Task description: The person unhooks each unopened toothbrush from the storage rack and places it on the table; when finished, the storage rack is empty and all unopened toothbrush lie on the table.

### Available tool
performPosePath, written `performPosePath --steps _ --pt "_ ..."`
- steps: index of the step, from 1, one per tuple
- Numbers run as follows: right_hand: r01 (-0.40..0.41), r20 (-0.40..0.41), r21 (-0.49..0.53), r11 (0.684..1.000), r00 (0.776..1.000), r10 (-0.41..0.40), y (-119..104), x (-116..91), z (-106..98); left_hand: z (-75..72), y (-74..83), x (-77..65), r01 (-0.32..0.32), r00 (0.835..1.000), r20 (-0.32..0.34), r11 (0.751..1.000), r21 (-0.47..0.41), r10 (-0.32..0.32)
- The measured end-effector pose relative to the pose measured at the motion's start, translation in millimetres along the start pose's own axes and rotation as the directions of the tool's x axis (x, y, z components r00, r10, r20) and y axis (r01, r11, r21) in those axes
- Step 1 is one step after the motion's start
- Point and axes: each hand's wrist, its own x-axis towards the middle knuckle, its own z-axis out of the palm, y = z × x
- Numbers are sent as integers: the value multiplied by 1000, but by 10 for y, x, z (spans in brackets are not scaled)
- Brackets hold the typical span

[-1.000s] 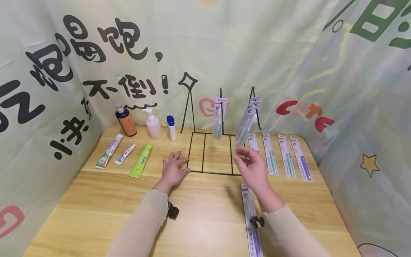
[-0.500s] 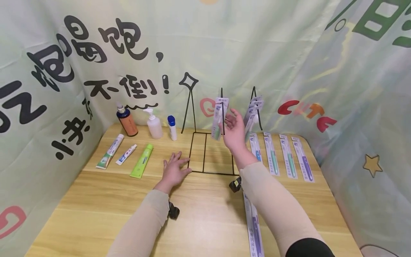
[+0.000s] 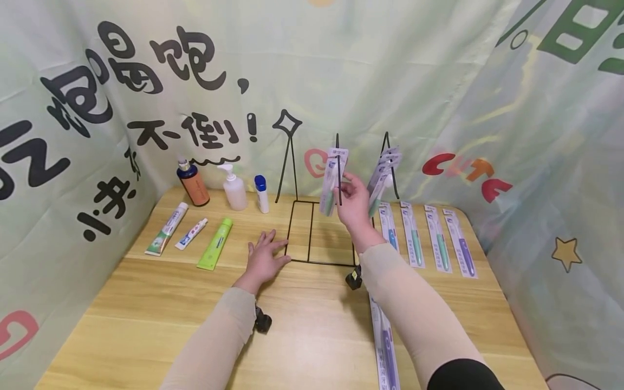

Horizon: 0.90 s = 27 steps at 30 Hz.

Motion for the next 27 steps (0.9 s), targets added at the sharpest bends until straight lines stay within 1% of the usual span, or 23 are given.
performPosePath --steps 3,5,12,16,22,27 --pt "52 -6 -42 998 999 -52 6 -51 -12 -4 15 -7 -1 1000 3 1000 0 1" --pt "75 -5 -53 996 997 -76 16 -100 -26 -7 24 -9 1 1000 5 1000 -1 -1" --pt "128 -41 -20 992 991 -129 19 -300 -83 0 38 -7 0 1000 7 1000 0 0" --pt "173 -55 -28 984 983 -175 -5 -409 -143 3 42 -7 0 1000 14 1000 1 0" --pt "229 -47 -52 972 972 -231 -64 -573 -290 -7 37 -9 6 1000 8 1000 0 -6" --pt "252 -19 -84 964 967 -255 -94 -785 -500 -9 17 -7 14 1000 17 1000 4 -14"
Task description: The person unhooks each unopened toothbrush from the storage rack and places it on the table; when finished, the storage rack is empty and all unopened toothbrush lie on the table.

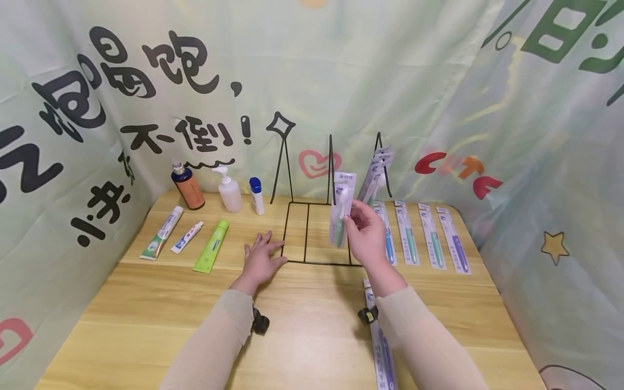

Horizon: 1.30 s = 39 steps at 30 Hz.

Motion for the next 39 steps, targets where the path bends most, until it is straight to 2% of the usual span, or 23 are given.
performPosePath --steps 5,8,11,14,16,17,20,22,24,27,32,36,39 --pt "33 57 44 999 998 -35 -115 -314 -375 5 -17 3 0 1000 4 1000 -13 0" --pt "33 122 24 999 992 -36 -161 -533 -678 8 -23 7 -4 1000 2 1000 -17 4" --pt "-8 200 -50 999 980 18 -156 -734 -1006 17 -34 6 -2 1000 2 1000 -11 2" --pt "-116 242 -167 979 958 154 -96 -914 -1318 27 -50 -1 2 1000 4 1000 -6 -2" --pt "-239 235 -247 939 926 297 -31 -1026 -1507 33 -60 -1 5 1000 9 1000 -3 -5" --pt "-306 221 -292 906 900 375 9 -1080 -1591 34 -63 1 4 1000 8 1000 -5 -4" --pt "-484 181 -403 777 790 586 133 -1229 -1785 33 -61 11 -2 1000 6 1000 -12 2" --pt "-534 165 -467 705 731 663 217 -1302 -1859 26 -49 14 -4 1000 6 1000 -21 4" --pt "-541 158 -513 667 704 693 289 -1357 -1898 24 -38 16 -4 1000 9 1000 -24 4" --pt "-509 155 -555 658 714 683 379 -1382 -1894 9 -32 12 1 1000 11 1000 -26 -1" --pt "-473 167 -561 679 739 653 454 -1379 -1851 12 -34 14 3 1000 13 1000 -26 -2" --pt "-462 176 -566 683 742 647 465 -1355 -1813 7 -19 8 2 1000 14 1000 -21 -2" --pt "-445 171 -600 665 741 650 446 -1330 -1802 -3 -14 4 4 1000 18 1000 -16 -3"
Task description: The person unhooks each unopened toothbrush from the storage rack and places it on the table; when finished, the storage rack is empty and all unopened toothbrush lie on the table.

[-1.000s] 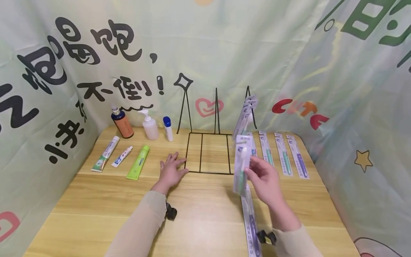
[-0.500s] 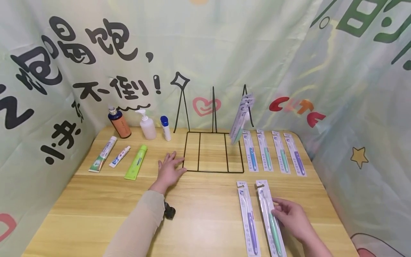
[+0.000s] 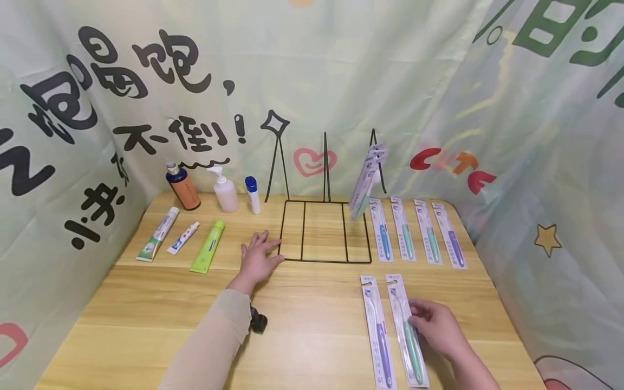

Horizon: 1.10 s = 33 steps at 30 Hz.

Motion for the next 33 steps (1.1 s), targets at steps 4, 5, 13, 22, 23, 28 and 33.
performPosePath --steps 4,5,13,22,23,28,33 --pt "-13 6 -98 995 1000 14 -90 5 -89 -2 -9 6 -2 1000 -2 1000 5 2" --pt "-10 4 -114 993 1000 10 -126 6 -121 -4 -12 8 -4 1000 -6 1000 6 4" --pt "220 -173 -69 973 958 -229 -517 111 -279 1 -32 7 -2 1000 -11 1000 7 2" --pt "432 -410 56 900 832 -374 -1203 536 -331 -15 -18 16 -5 1000 -6 1000 10 5" --pt "435 -420 96 896 833 -359 -1268 622 -338 -19 -16 18 -4 1000 -4 1000 11 4" --pt "417 -451 259 871 850 -273 -1479 1081 -308 -20 -12 21 1 1000 -4 1000 11 -1" --pt "404 -434 373 835 872 -228 -1584 1382 -209 -1 -2 9 7 1000 -4 1000 6 -7"
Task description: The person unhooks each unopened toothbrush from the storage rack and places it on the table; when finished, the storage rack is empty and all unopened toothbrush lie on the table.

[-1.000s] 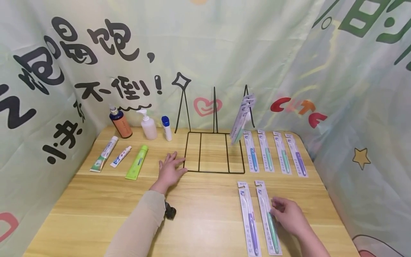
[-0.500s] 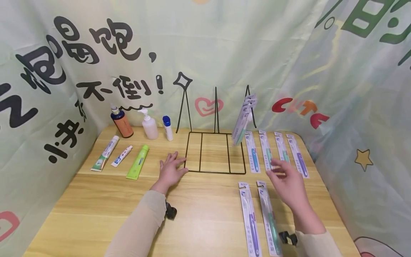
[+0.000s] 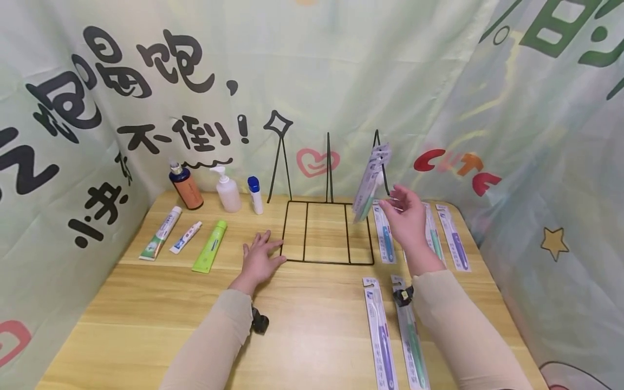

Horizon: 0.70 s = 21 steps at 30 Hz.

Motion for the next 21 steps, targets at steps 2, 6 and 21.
performPosePath --steps 2,6,21 --pt "-9 4 32 999 1000 9 20 58 69 7 3 -5 -2 1000 -3 1000 4 2" --pt "-4 2 50 999 1000 4 41 141 170 19 7 -7 -9 1000 -11 1000 10 9" --pt "119 -78 91 989 991 -112 58 99 350 29 -3 0 8 1000 1 1000 9 -8"
